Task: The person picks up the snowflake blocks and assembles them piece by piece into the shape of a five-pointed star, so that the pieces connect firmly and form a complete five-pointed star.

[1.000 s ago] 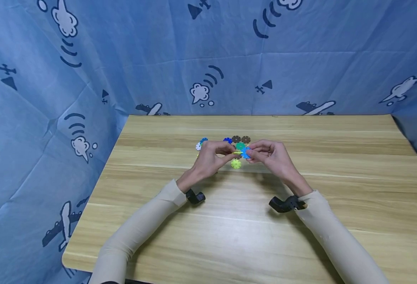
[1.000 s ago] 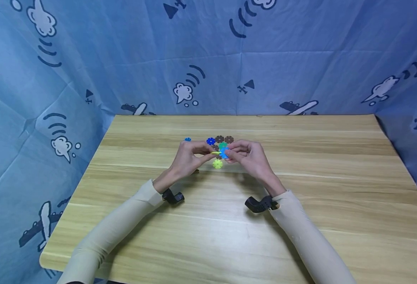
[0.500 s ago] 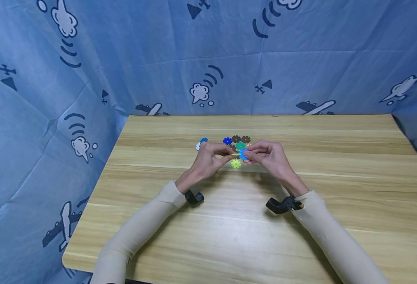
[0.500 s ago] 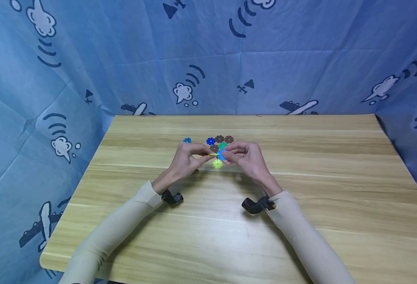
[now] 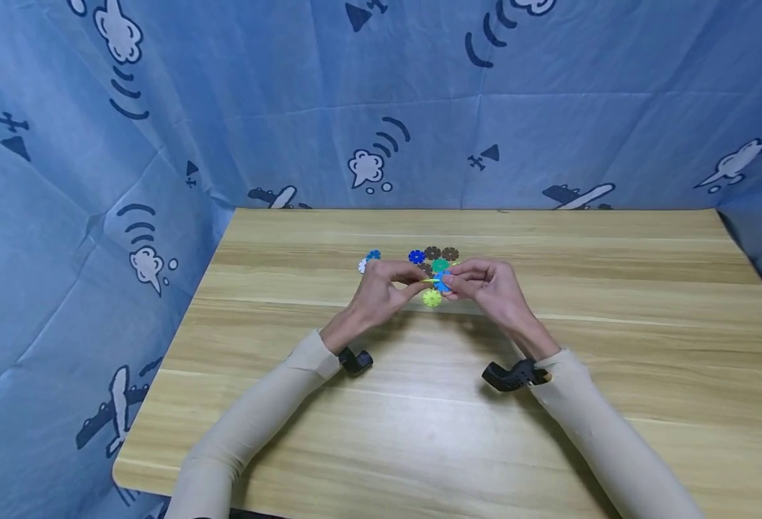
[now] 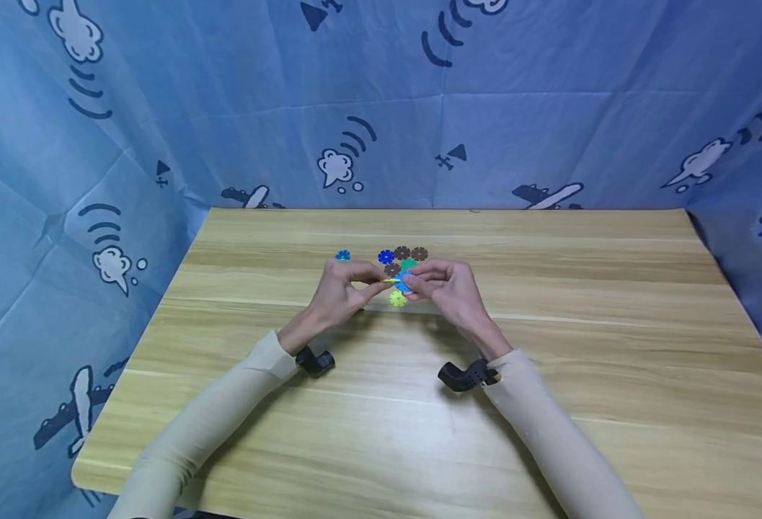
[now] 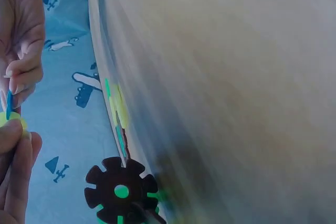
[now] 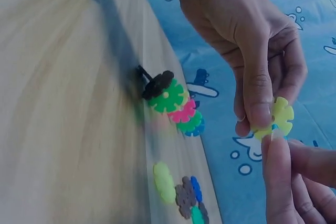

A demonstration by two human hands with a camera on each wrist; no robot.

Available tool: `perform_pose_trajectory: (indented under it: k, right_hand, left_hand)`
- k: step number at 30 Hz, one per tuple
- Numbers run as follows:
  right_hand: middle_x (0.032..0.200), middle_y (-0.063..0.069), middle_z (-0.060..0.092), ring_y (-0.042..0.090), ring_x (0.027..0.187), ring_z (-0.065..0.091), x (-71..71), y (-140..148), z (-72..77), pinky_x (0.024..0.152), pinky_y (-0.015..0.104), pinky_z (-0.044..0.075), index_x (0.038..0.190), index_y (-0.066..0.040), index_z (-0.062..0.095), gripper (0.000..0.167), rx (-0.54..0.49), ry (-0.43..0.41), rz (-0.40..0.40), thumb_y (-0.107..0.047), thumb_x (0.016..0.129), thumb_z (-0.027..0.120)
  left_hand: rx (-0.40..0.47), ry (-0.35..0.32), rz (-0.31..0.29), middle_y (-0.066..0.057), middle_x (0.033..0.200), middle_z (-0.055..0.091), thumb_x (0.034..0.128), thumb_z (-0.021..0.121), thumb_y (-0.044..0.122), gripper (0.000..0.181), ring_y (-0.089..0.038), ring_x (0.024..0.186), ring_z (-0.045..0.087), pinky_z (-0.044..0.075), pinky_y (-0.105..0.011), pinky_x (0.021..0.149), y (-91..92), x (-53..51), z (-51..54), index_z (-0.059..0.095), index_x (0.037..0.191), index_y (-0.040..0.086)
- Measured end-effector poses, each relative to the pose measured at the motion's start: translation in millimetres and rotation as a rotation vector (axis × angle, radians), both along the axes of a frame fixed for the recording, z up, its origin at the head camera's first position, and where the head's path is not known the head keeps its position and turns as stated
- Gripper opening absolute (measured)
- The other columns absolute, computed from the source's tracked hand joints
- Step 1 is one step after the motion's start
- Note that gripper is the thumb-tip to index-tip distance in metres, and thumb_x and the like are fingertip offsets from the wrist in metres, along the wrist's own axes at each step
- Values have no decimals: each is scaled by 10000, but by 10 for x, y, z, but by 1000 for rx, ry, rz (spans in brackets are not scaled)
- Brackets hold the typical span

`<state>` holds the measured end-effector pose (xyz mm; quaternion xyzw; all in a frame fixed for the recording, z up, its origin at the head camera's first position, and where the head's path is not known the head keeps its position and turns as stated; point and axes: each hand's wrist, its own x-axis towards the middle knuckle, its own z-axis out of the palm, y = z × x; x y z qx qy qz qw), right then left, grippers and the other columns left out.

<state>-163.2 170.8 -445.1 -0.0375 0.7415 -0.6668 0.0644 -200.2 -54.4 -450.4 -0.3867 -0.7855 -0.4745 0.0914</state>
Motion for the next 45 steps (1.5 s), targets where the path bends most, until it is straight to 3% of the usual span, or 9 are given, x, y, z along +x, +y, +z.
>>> perform_pose_trajectory:
  k: [6,9,13,20,26,30,36,45]
  right_hand:
    - [956,33,807,227,859,804,-77,0,9,914,472,635,1237,54,678,329,83,9,-6,-206,1036,667]
    - [996,146,787,178,846,795,-119,1,-40,877,407,651,1233,83,671,382,85,13,-17,-257,1070,606]
    - [1107,311,732,135,839,780,-177,-27,-140,814,303,662,1198,113,675,370,166,28,-14,-227,1082,583]
    - [951,175,787,247,812,753,-150,-123,-220,695,275,610,1062,6,767,209,550,156,26,-180,966,761]
    - [923,138,767,210,787,710,-117,-230,-237,711,302,584,1005,11,767,308,675,212,19,-205,831,900]
    - [926,134,745,202,789,667,-124,-248,-242,712,295,555,1012,10,760,321,707,208,20,-203,823,907]
    - [888,118,693,200,787,644,-139,-203,-259,707,259,531,1008,1,705,293,668,196,43,-138,831,892]
    - [1030,215,749,321,929,740,-126,-34,-236,848,407,638,1138,15,712,226,593,186,23,-83,942,766]
  left_hand:
    - [-5,-50,69,-119,907,815,908,799,56,41,-199,789,803,621,-145,736,15,-9,-18,797,942,35]
    - [-23,-62,102,-113,916,815,908,802,68,52,-191,784,796,620,-146,737,-17,-17,-33,788,950,41]
    - [-25,-50,154,-100,910,814,907,808,84,58,-181,777,785,632,-177,760,-104,-33,-23,780,943,48]
    - [-14,-20,153,-91,917,815,912,796,59,55,-167,772,779,641,-215,762,-115,-82,17,771,961,57]
    - [-7,-41,149,-100,930,816,915,793,63,58,-181,787,782,650,-240,776,-95,-92,31,771,967,52]
    - [-19,-51,153,-87,938,815,924,794,95,62,-176,800,779,654,-285,752,-105,-96,45,773,974,65]
    - [-18,-43,168,-73,928,820,920,801,110,68,-167,782,781,604,-306,623,-133,-106,59,780,975,76]
    - [2,-52,146,-105,932,815,912,794,58,73,-191,777,780,656,-278,734,-125,-121,48,773,980,41]
